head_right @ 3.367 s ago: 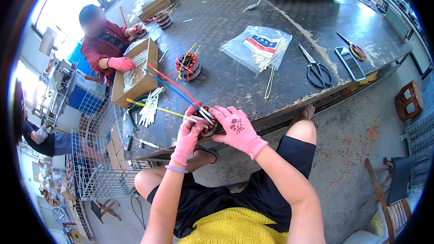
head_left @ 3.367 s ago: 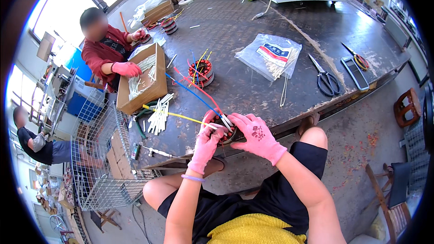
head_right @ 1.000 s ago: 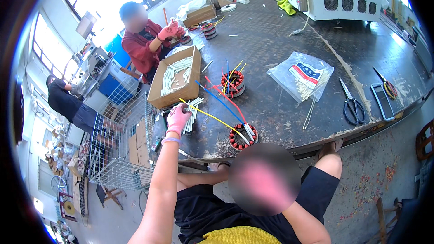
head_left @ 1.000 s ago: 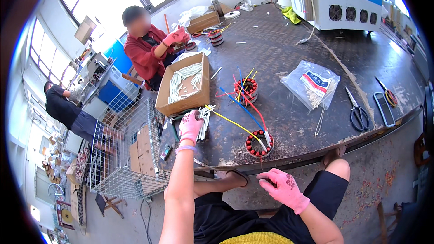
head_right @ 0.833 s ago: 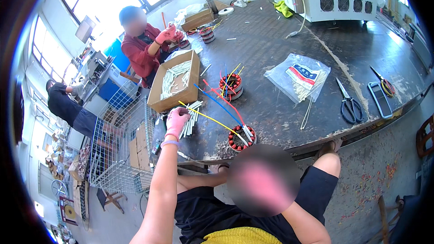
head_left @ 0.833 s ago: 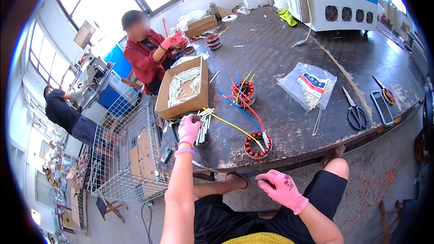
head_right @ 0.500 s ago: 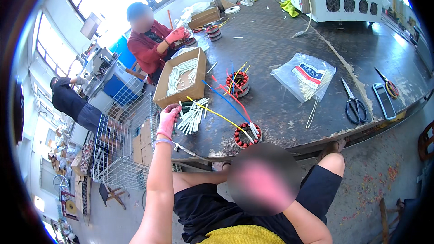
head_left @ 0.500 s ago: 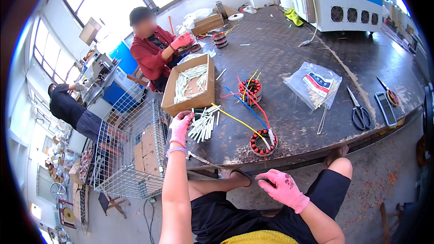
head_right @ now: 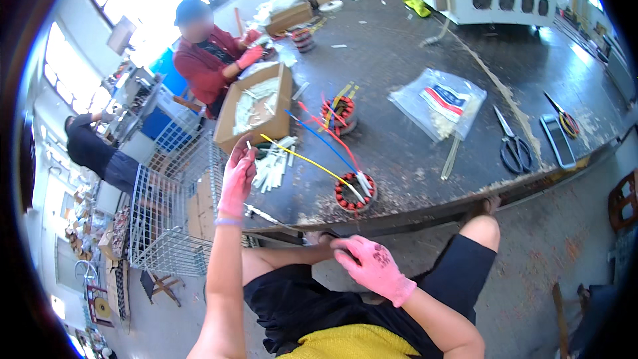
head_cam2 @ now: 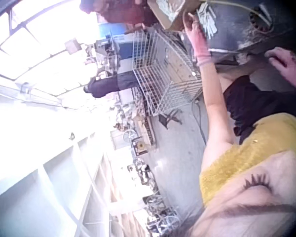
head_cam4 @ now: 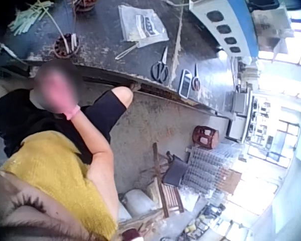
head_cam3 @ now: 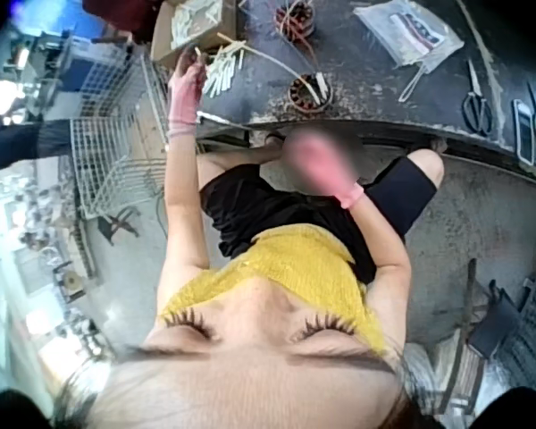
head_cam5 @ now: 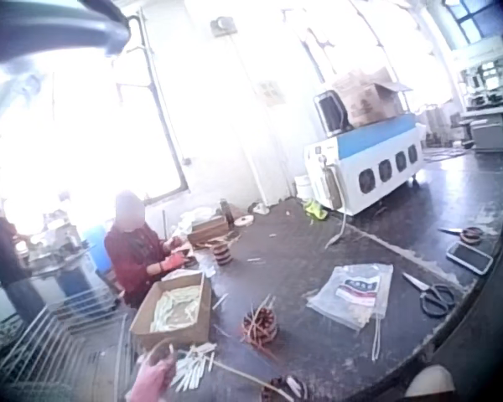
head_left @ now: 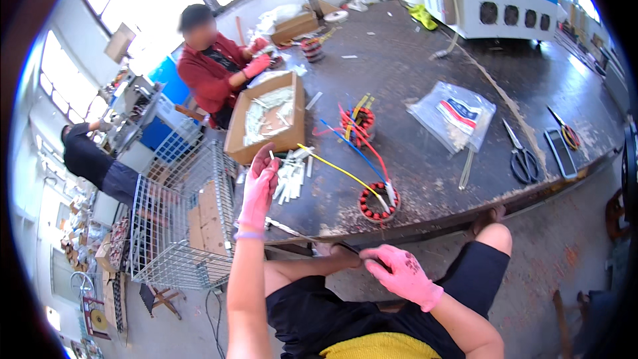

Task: The person assembles electrical components by inserting colored wires into a circular hub, sliding protective white sleeves over the wires, and securing them using a thin tool and shears.

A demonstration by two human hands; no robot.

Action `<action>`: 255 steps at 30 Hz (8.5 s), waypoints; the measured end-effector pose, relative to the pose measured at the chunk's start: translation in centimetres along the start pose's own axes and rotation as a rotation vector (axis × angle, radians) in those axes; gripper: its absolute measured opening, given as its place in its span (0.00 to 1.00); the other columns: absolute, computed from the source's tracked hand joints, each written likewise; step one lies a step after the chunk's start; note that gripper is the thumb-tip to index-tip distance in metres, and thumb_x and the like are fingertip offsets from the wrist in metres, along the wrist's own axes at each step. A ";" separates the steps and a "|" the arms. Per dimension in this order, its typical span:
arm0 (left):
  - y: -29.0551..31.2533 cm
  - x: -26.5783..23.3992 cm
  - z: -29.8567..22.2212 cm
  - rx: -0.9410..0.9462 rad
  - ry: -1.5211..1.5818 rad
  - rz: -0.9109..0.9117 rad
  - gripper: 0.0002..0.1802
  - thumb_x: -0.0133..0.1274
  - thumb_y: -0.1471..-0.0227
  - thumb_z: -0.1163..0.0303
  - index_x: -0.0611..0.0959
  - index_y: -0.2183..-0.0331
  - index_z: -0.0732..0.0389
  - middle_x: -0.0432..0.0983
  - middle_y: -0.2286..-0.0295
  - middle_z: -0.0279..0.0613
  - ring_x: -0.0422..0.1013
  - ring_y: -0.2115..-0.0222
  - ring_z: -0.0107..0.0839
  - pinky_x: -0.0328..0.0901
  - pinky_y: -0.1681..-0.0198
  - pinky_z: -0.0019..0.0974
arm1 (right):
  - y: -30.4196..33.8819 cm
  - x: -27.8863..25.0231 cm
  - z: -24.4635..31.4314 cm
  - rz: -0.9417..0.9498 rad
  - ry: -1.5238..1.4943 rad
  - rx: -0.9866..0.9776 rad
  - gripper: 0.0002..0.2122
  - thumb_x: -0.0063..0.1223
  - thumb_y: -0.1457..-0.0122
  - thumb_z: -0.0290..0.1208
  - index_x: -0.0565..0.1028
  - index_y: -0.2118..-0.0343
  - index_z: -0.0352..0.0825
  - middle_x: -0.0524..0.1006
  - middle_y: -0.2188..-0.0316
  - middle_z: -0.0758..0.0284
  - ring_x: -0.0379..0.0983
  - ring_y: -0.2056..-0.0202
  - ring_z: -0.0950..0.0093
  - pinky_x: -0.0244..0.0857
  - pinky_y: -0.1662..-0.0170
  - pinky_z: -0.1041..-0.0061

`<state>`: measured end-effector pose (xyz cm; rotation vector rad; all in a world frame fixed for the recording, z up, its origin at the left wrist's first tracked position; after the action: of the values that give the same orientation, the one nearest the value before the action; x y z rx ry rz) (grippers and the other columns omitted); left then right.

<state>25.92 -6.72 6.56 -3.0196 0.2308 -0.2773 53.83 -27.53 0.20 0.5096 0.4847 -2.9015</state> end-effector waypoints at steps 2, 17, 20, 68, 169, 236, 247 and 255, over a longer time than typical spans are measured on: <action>5.6 5.7 -0.1 -0.189 -0.054 0.077 0.19 0.54 0.47 0.73 0.76 0.51 0.61 0.72 0.71 0.29 0.57 0.83 0.11 0.48 0.83 0.18 | 0.2 0.2 0.6 -0.014 -0.142 0.140 0.11 0.54 0.39 0.32 0.77 0.56 0.33 0.78 0.68 0.67 0.71 0.77 0.79 0.66 0.71 0.78; 12.5 12.3 6.4 0.438 -0.789 0.255 0.23 0.55 0.48 0.80 0.76 0.49 0.60 0.72 0.51 0.43 0.70 0.51 0.39 0.64 0.45 0.41 | 3.9 0.4 -3.5 0.067 -0.625 0.791 0.14 0.40 0.30 0.38 0.71 0.53 0.34 0.78 0.70 0.69 0.70 0.75 0.84 0.59 0.73 0.85; 10.4 12.4 6.8 0.583 -0.912 0.371 0.25 0.54 0.50 0.81 0.76 0.49 0.59 0.71 0.49 0.44 0.64 0.44 0.47 0.57 0.38 0.49 | 3.2 1.4 -4.1 0.040 -0.619 0.752 0.12 0.39 0.30 0.37 0.71 0.56 0.34 0.78 0.69 0.68 0.70 0.75 0.84 0.59 0.73 0.85; 0.4 11.4 5.7 -0.052 -1.094 0.888 0.45 0.71 0.70 0.60 0.71 0.49 0.63 0.69 0.54 0.50 0.68 0.51 0.46 0.65 0.49 0.40 | -5.9 0.0 -3.5 -0.243 0.562 0.001 0.28 0.74 0.62 0.44 0.73 0.60 0.32 0.72 0.58 0.58 0.75 0.63 0.59 0.70 0.61 0.63; 9.2 9.8 9.7 0.627 -0.719 0.285 0.21 0.66 0.67 0.76 0.79 0.65 0.54 0.73 0.60 0.40 0.71 0.53 0.45 0.67 0.52 0.45 | -10.4 -6.9 -2.6 0.440 0.505 -0.185 0.09 0.56 0.44 0.29 0.78 0.60 0.37 0.77 0.59 0.64 0.76 0.61 0.61 0.71 0.58 0.67; 13.2 12.2 4.7 -0.052 -0.196 -0.157 0.12 0.52 0.42 0.76 0.77 0.55 0.67 0.75 0.73 0.36 0.66 0.80 0.16 0.61 0.78 0.20 | -4.7 -2.2 -4.2 -0.285 0.399 -0.299 0.14 0.65 0.51 0.31 0.77 0.61 0.39 0.78 0.64 0.66 0.77 0.65 0.64 0.70 0.62 0.65; 12.6 12.2 4.4 0.104 -0.514 -0.042 0.05 0.55 0.43 0.74 0.82 0.64 0.65 0.76 0.78 0.33 0.65 0.82 0.15 0.59 0.80 0.21 | -4.1 -1.0 -2.9 -0.321 0.424 -0.316 0.10 0.65 0.51 0.34 0.78 0.65 0.42 0.76 0.69 0.70 0.76 0.71 0.67 0.68 0.69 0.68; 12.6 13.0 5.0 0.579 -0.774 0.015 0.02 0.55 0.46 0.79 0.82 0.68 0.64 0.79 0.76 0.38 0.73 0.77 0.25 0.67 0.74 0.28 | -4.5 -0.3 -3.0 -0.327 0.565 -0.262 0.12 0.65 0.51 0.36 0.77 0.64 0.42 0.75 0.71 0.71 0.75 0.72 0.68 0.68 0.69 0.68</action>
<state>37.72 -20.79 2.47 -2.3256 0.0784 0.6930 54.10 -22.27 -1.01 1.3214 1.0957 -2.8787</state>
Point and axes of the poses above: each hand's wrist, its own y-axis away from the middle knuckle, its own x-axis out of the palm, z = x × y, the point moved 1 cm from there along -y, towards the middle knuckle
